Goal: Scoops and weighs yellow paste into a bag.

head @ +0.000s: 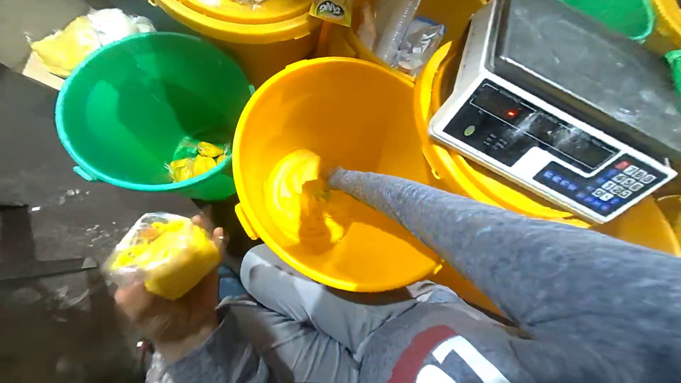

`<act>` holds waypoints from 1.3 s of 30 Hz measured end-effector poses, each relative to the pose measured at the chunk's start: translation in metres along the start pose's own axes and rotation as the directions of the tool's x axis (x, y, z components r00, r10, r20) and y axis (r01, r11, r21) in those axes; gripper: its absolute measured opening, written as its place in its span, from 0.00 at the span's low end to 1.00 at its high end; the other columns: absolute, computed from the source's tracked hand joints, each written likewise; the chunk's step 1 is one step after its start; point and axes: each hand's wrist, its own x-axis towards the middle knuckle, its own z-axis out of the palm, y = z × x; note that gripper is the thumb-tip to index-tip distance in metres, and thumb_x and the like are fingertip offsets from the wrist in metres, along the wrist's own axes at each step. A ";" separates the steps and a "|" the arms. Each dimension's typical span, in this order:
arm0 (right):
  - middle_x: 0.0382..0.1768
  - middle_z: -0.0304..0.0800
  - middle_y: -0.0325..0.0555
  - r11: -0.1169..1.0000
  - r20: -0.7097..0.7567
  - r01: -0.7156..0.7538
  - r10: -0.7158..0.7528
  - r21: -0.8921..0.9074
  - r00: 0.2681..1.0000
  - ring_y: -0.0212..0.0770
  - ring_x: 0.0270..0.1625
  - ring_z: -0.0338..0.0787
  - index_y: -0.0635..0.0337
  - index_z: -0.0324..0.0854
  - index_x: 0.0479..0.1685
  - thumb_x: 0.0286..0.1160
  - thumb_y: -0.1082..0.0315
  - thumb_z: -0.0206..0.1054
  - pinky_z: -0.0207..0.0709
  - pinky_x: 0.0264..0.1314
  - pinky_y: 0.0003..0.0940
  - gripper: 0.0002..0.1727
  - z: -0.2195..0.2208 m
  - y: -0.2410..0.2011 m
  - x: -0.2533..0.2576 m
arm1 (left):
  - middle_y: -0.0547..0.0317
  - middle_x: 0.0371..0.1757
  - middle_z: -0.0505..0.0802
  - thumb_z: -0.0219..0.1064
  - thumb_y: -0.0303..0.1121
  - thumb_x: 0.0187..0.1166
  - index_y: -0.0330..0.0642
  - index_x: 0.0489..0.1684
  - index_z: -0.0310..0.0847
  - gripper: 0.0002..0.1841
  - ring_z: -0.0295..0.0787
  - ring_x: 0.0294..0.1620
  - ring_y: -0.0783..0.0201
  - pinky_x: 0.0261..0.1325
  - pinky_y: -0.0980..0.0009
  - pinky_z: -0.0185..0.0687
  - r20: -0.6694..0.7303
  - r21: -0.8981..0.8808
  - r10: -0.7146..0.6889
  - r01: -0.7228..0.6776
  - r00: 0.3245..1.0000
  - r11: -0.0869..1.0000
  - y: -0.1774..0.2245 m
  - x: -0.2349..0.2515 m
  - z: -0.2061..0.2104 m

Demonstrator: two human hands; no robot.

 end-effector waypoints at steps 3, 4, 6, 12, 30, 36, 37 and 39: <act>0.70 0.82 0.69 0.998 0.053 0.049 -0.046 -0.044 0.998 0.67 0.76 0.79 0.72 0.82 0.66 0.74 0.62 0.75 0.69 0.75 0.71 0.26 0.009 0.011 0.023 | 0.38 0.60 0.90 0.85 0.47 0.56 0.41 0.66 0.80 0.36 0.90 0.60 0.40 0.60 0.39 0.88 -0.012 -0.108 -0.064 0.063 0.998 0.992 0.002 -0.006 -0.005; 0.71 0.81 0.70 0.997 0.089 0.055 -0.050 -0.056 0.995 0.67 0.77 0.79 0.73 0.81 0.67 0.77 0.61 0.74 0.69 0.77 0.69 0.26 0.000 0.008 0.015 | 0.39 0.60 0.91 0.85 0.48 0.56 0.41 0.66 0.80 0.36 0.91 0.60 0.41 0.59 0.39 0.88 -0.025 -0.100 -0.080 0.077 0.996 0.992 0.001 -0.007 -0.003; 0.73 0.80 0.71 0.996 0.131 0.052 -0.042 -0.071 0.991 0.68 0.78 0.77 0.75 0.80 0.67 0.83 0.65 0.67 0.67 0.78 0.69 0.23 -0.007 0.000 0.003 | 0.40 0.60 0.91 0.84 0.50 0.58 0.41 0.67 0.81 0.37 0.91 0.60 0.42 0.59 0.42 0.89 -0.016 -0.088 -0.105 0.103 0.994 0.991 -0.002 -0.008 -0.001; 0.70 0.82 0.70 0.940 0.184 0.208 -0.162 -0.272 0.970 0.69 0.76 0.79 0.74 0.82 0.65 0.87 0.69 0.60 0.68 0.76 0.71 0.18 0.009 -0.010 0.011 | 0.44 0.55 0.93 0.86 0.50 0.55 0.43 0.59 0.84 0.33 0.92 0.58 0.47 0.60 0.48 0.90 -0.042 0.038 -0.082 0.083 0.996 0.996 -0.014 -0.006 0.006; 0.66 0.84 0.72 0.973 0.003 0.121 -0.123 -0.195 0.992 0.68 0.74 0.81 0.76 0.84 0.59 0.78 0.61 0.73 0.70 0.73 0.70 0.23 -0.061 -0.007 -0.086 | 0.56 0.61 0.91 0.85 0.58 0.52 0.59 0.72 0.77 0.42 0.91 0.60 0.56 0.58 0.52 0.91 0.123 0.160 0.005 -0.025 0.992 0.987 -0.023 -0.006 0.010; 0.72 0.80 0.71 0.996 0.032 0.050 -0.047 -0.072 0.998 0.68 0.77 0.79 0.78 0.80 0.66 0.83 0.72 0.62 0.69 0.76 0.68 0.19 0.009 -0.019 -0.080 | 0.56 0.63 0.90 0.84 0.64 0.48 0.59 0.76 0.72 0.48 0.90 0.62 0.53 0.57 0.50 0.91 0.036 0.272 0.077 -0.084 0.996 0.959 -0.024 -0.029 0.009; 0.70 0.82 0.70 0.994 0.016 0.082 -0.081 -0.074 0.997 0.68 0.75 0.80 0.76 0.81 0.65 0.82 0.69 0.64 0.71 0.74 0.69 0.20 0.024 -0.016 -0.065 | 0.56 0.64 0.90 0.85 0.64 0.46 0.59 0.77 0.70 0.50 0.89 0.62 0.52 0.56 0.49 0.91 0.017 0.287 0.087 -0.088 0.996 0.954 -0.021 -0.029 0.011; 0.67 0.84 0.68 0.983 0.021 0.152 -0.151 -0.099 0.988 0.67 0.72 0.83 0.72 0.83 0.63 0.81 0.56 0.68 0.73 0.70 0.71 0.25 0.039 -0.015 -0.041 | 0.54 0.62 0.91 0.87 0.62 0.42 0.57 0.75 0.70 0.51 0.91 0.61 0.50 0.54 0.48 0.92 -0.021 0.263 0.069 -0.061 0.997 0.963 -0.014 -0.026 0.013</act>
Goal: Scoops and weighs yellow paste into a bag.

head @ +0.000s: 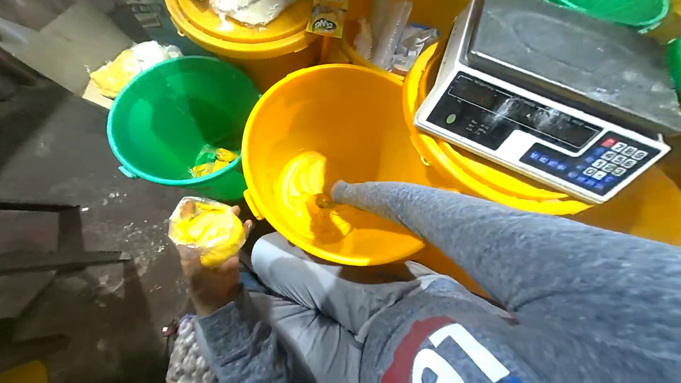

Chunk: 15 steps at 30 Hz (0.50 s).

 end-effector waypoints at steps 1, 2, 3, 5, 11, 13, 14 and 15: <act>0.68 0.83 0.70 1.000 0.044 0.023 -0.023 -0.011 0.999 0.68 0.74 0.82 0.74 0.82 0.64 0.81 0.57 0.69 0.72 0.72 0.72 0.26 -0.004 -0.004 0.000 | 0.54 0.62 0.91 0.88 0.61 0.42 0.58 0.74 0.72 0.50 0.91 0.61 0.50 0.54 0.48 0.93 0.020 -0.015 -0.017 0.018 1.000 1.000 0.003 0.003 -0.002; 0.69 0.83 0.71 0.999 0.088 0.044 -0.042 -0.030 0.995 0.68 0.74 0.81 0.75 0.82 0.64 0.81 0.59 0.69 0.70 0.73 0.72 0.25 -0.006 -0.005 0.005 | 0.55 0.63 0.92 0.87 0.61 0.44 0.59 0.75 0.73 0.49 0.92 0.61 0.51 0.54 0.49 0.93 0.052 -0.019 -0.030 0.031 0.998 0.999 0.004 0.006 -0.005; 0.67 0.84 0.71 0.996 0.111 0.080 -0.075 -0.040 0.991 0.69 0.74 0.81 0.75 0.83 0.62 0.80 0.61 0.70 0.70 0.74 0.72 0.23 -0.001 -0.003 0.013 | 0.55 0.63 0.92 0.86 0.60 0.47 0.59 0.75 0.74 0.47 0.91 0.62 0.51 0.55 0.50 0.93 0.085 -0.015 -0.031 0.033 0.996 0.999 0.004 0.009 -0.008; 0.62 0.86 0.71 0.984 0.106 0.169 -0.162 -0.063 0.981 0.70 0.69 0.84 0.72 0.85 0.59 0.79 0.60 0.71 0.72 0.69 0.74 0.22 0.023 0.001 0.034 | 0.52 0.61 0.93 0.86 0.56 0.50 0.55 0.71 0.78 0.42 0.92 0.61 0.51 0.57 0.49 0.92 0.070 -0.008 -0.029 0.030 0.997 1.000 0.002 0.013 -0.009; 0.61 0.87 0.69 0.974 0.149 0.226 -0.228 0.030 0.962 0.69 0.67 0.85 0.69 0.86 0.59 0.78 0.57 0.73 0.74 0.67 0.72 0.23 0.032 0.007 0.057 | 0.50 0.52 0.95 0.90 0.48 0.46 0.46 0.62 0.76 0.40 0.94 0.55 0.52 0.57 0.51 0.92 -0.025 0.055 -0.067 0.069 0.997 0.996 -0.003 0.013 -0.005; 0.61 0.87 0.68 0.974 0.198 0.215 -0.225 0.071 0.954 0.68 0.67 0.85 0.69 0.86 0.60 0.77 0.56 0.73 0.73 0.68 0.72 0.24 0.030 0.012 0.047 | 0.58 0.46 0.96 0.88 0.49 0.48 0.52 0.54 0.83 0.32 0.95 0.50 0.60 0.53 0.59 0.93 -0.065 0.094 -0.053 0.059 0.996 0.994 -0.002 0.009 0.001; 0.62 0.87 0.67 0.974 0.199 0.204 -0.220 0.098 0.955 0.68 0.67 0.85 0.68 0.85 0.62 0.78 0.58 0.72 0.73 0.69 0.72 0.23 0.025 0.013 0.030 | 0.61 0.43 0.97 0.87 0.49 0.48 0.54 0.50 0.85 0.28 0.96 0.47 0.64 0.50 0.63 0.94 -0.103 0.102 -0.046 0.057 0.994 0.993 -0.002 0.005 0.005; 0.61 0.87 0.68 0.968 0.184 0.221 -0.240 0.119 0.953 0.68 0.66 0.85 0.66 0.83 0.64 0.80 0.59 0.70 0.74 0.67 0.74 0.22 0.017 0.015 0.011 | 0.62 0.41 0.97 0.87 0.49 0.49 0.54 0.48 0.87 0.26 0.96 0.45 0.65 0.48 0.64 0.94 -0.139 0.095 -0.053 0.067 0.989 0.993 -0.002 0.003 0.004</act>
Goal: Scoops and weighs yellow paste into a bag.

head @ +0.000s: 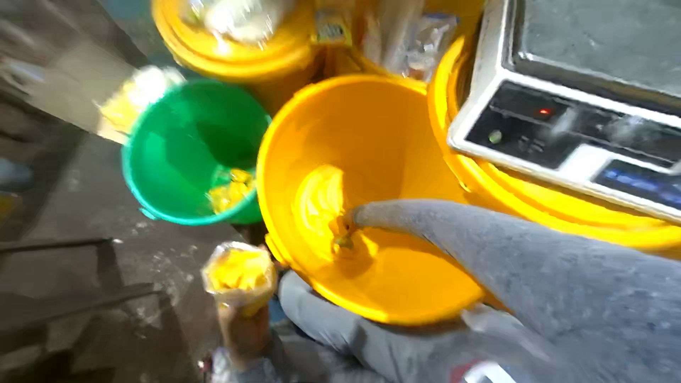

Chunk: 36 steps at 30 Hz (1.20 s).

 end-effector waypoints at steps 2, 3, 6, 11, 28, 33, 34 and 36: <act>0.56 0.89 0.68 0.997 -0.060 0.065 -0.067 -0.039 0.996 0.71 0.59 0.89 0.63 0.85 0.62 0.78 0.58 0.71 0.77 0.57 0.78 0.21 -0.007 0.009 -0.004 | 0.61 0.38 0.96 0.87 0.50 0.49 0.50 0.49 0.83 0.29 0.95 0.40 0.65 0.43 0.63 0.94 -0.051 -0.031 -0.042 0.041 0.998 0.999 -0.011 0.005 -0.016; 0.58 0.89 0.68 0.998 -0.061 0.009 -0.013 -0.057 0.998 0.71 0.62 0.88 0.61 0.85 0.63 0.77 0.57 0.72 0.76 0.60 0.78 0.21 -0.011 0.006 -0.004 | 0.61 0.37 0.95 0.87 0.50 0.48 0.49 0.51 0.81 0.31 0.95 0.37 0.64 0.41 0.63 0.94 -0.066 -0.048 -0.057 0.054 0.996 0.997 -0.012 0.010 -0.019; 0.67 0.85 0.68 0.994 -0.030 -0.113 0.113 0.007 0.993 0.69 0.72 0.83 0.65 0.83 0.68 0.77 0.52 0.73 0.69 0.73 0.73 0.28 -0.027 -0.002 -0.003 | 0.72 0.35 0.95 0.79 0.48 0.62 0.52 0.49 0.76 0.22 0.94 0.38 0.74 0.43 0.71 0.93 -0.020 -0.025 0.040 -0.040 0.999 0.999 0.004 0.006 0.007; 0.63 0.87 0.71 0.992 -0.111 -0.016 0.030 0.124 0.993 0.65 0.71 0.85 0.71 0.83 0.66 0.69 0.36 0.73 0.71 0.77 0.64 0.43 -0.064 0.024 0.028 | 0.56 0.48 0.94 0.86 0.53 0.55 0.46 0.60 0.75 0.37 0.94 0.51 0.59 0.55 0.56 0.91 0.077 -0.240 0.088 -0.067 0.993 0.968 -0.005 0.011 0.004; 0.17 0.79 0.33 0.659 -0.798 0.646 -0.115 0.384 0.592 0.23 0.16 0.70 0.65 0.89 0.38 0.85 0.62 0.67 0.65 0.21 0.21 0.14 -0.094 -0.054 -0.330 | 0.52 0.44 0.95 0.92 0.54 0.35 0.42 0.60 0.76 0.48 0.96 0.43 0.55 0.45 0.53 0.94 0.143 -0.242 0.149 -0.111 0.978 0.964 -0.004 -0.047 0.070; 0.15 0.77 0.30 0.528 -0.884 0.793 -0.155 0.304 0.442 0.20 0.15 0.69 0.62 0.90 0.34 0.80 0.65 0.69 0.64 0.20 0.17 0.11 -0.063 -0.056 -0.372 | 0.56 0.48 0.92 0.91 0.56 0.40 0.40 0.75 0.60 0.58 0.94 0.45 0.62 0.47 0.59 0.94 0.197 -0.123 0.111 -0.087 0.974 0.989 -0.014 -0.067 0.110; 0.14 0.77 0.30 0.507 -0.896 0.815 -0.165 0.282 0.412 0.20 0.15 0.69 0.63 0.90 0.35 0.79 0.66 0.69 0.64 0.20 0.17 0.10 -0.057 -0.056 -0.375 | 0.58 0.48 0.92 0.92 0.56 0.38 0.41 0.76 0.59 0.60 0.94 0.46 0.63 0.47 0.61 0.94 0.221 -0.126 0.104 -0.077 0.970 0.989 -0.017 -0.070 0.118; 0.14 0.79 0.33 0.517 -0.919 0.824 -0.159 0.232 0.359 0.22 0.14 0.71 0.64 0.90 0.38 0.77 0.67 0.71 0.67 0.20 0.19 0.08 -0.047 -0.056 -0.380 | 0.55 0.51 0.94 0.93 0.56 0.35 0.41 0.78 0.62 0.62 0.95 0.47 0.60 0.47 0.58 0.94 0.278 -0.153 0.112 -0.071 0.954 0.986 -0.027 -0.069 0.127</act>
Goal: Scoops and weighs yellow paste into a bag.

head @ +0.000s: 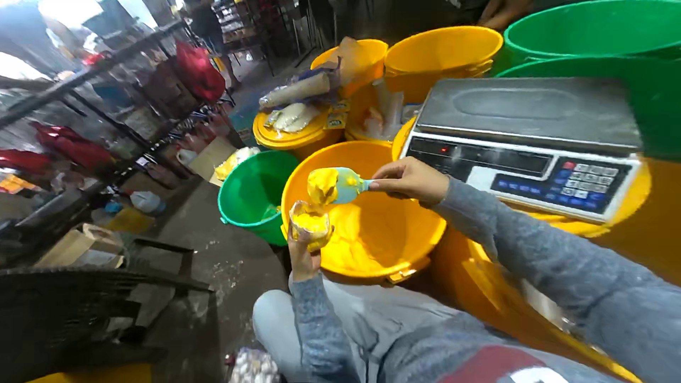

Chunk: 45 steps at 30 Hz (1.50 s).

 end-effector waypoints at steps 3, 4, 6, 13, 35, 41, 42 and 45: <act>0.17 0.84 0.37 0.983 -0.097 0.046 -0.064 -0.179 0.993 0.27 0.16 0.75 0.60 0.92 0.39 0.74 0.63 0.76 0.72 0.23 0.27 0.09 0.005 0.008 -0.012 | 0.50 0.56 0.92 0.93 0.56 0.35 0.38 0.81 0.58 0.66 0.94 0.50 0.57 0.52 0.54 0.94 0.034 0.044 0.005 -0.007 0.999 0.999 -0.014 0.002 0.005; 0.19 0.86 0.37 0.966 -0.122 0.064 -0.097 -0.249 0.988 0.28 0.18 0.77 0.57 0.93 0.39 0.74 0.60 0.76 0.75 0.25 0.30 0.10 0.007 0.012 -0.015 | 0.50 0.58 0.91 0.93 0.56 0.35 0.38 0.83 0.59 0.66 0.94 0.52 0.56 0.53 0.54 0.94 0.048 0.071 0.006 -0.009 0.999 0.997 -0.017 0.003 0.006; 0.24 0.90 0.38 0.912 -0.138 0.103 -0.170 -0.397 0.976 0.30 0.23 0.83 0.53 0.94 0.41 0.75 0.54 0.75 0.80 0.31 0.36 0.12 0.011 0.018 -0.022 | 0.51 0.62 0.90 0.92 0.55 0.38 0.40 0.85 0.61 0.64 0.92 0.54 0.59 0.55 0.56 0.93 0.065 0.129 0.007 -0.015 0.998 0.992 -0.020 0.005 0.010; 0.21 0.88 0.49 0.574 -0.086 0.238 -0.479 -0.784 0.874 0.49 0.23 0.89 0.58 0.91 0.43 0.85 0.57 0.62 0.80 0.25 0.47 0.16 0.053 0.053 -0.043 | 0.53 0.66 0.87 0.78 0.33 0.63 0.33 0.86 0.58 0.46 0.89 0.57 0.68 0.58 0.68 0.89 -0.013 0.322 0.081 -0.072 0.997 0.944 -0.029 0.001 0.016; 0.20 0.85 0.47 0.143 0.218 0.461 -0.735 -0.876 0.642 0.46 0.18 0.80 0.51 0.94 0.50 0.81 0.68 0.63 0.68 0.21 0.39 0.12 0.015 -0.004 -0.035 | 0.50 0.60 0.88 0.65 0.19 0.70 0.26 0.79 0.64 0.32 0.90 0.54 0.69 0.58 0.70 0.89 -0.120 0.452 0.151 -0.081 0.981 0.888 -0.012 -0.001 0.000; 0.11 0.77 0.45 0.075 0.468 0.636 -0.612 -0.768 0.637 0.45 0.12 0.78 0.60 0.91 0.44 0.81 0.71 0.60 0.70 0.16 0.40 0.12 0.024 0.008 -0.009 | 0.52 0.61 0.89 0.77 0.40 0.63 0.30 0.84 0.58 0.46 0.91 0.55 0.65 0.58 0.64 0.91 -0.086 0.240 0.030 -0.009 0.996 0.971 -0.006 -0.015 -0.002; 0.11 0.76 0.44 0.075 0.497 0.661 -0.599 -0.746 0.628 0.45 0.11 0.78 0.60 0.91 0.43 0.80 0.71 0.60 0.71 0.15 0.39 0.11 0.025 0.010 -0.008 | 0.53 0.59 0.90 0.81 0.46 0.57 0.31 0.83 0.59 0.51 0.92 0.53 0.64 0.56 0.63 0.91 -0.090 0.195 0.011 0.007 0.996 0.981 -0.008 -0.017 -0.004; 0.11 0.76 0.45 0.056 0.583 0.731 -0.563 -0.680 0.585 0.44 0.11 0.78 0.63 0.89 0.41 0.79 0.74 0.59 0.71 0.15 0.38 0.10 0.027 0.009 -0.005 | 0.57 0.49 0.93 0.88 0.56 0.44 0.32 0.77 0.63 0.58 0.94 0.46 0.65 0.50 0.63 0.94 -0.117 0.117 -0.024 0.038 0.993 0.992 -0.010 -0.021 -0.005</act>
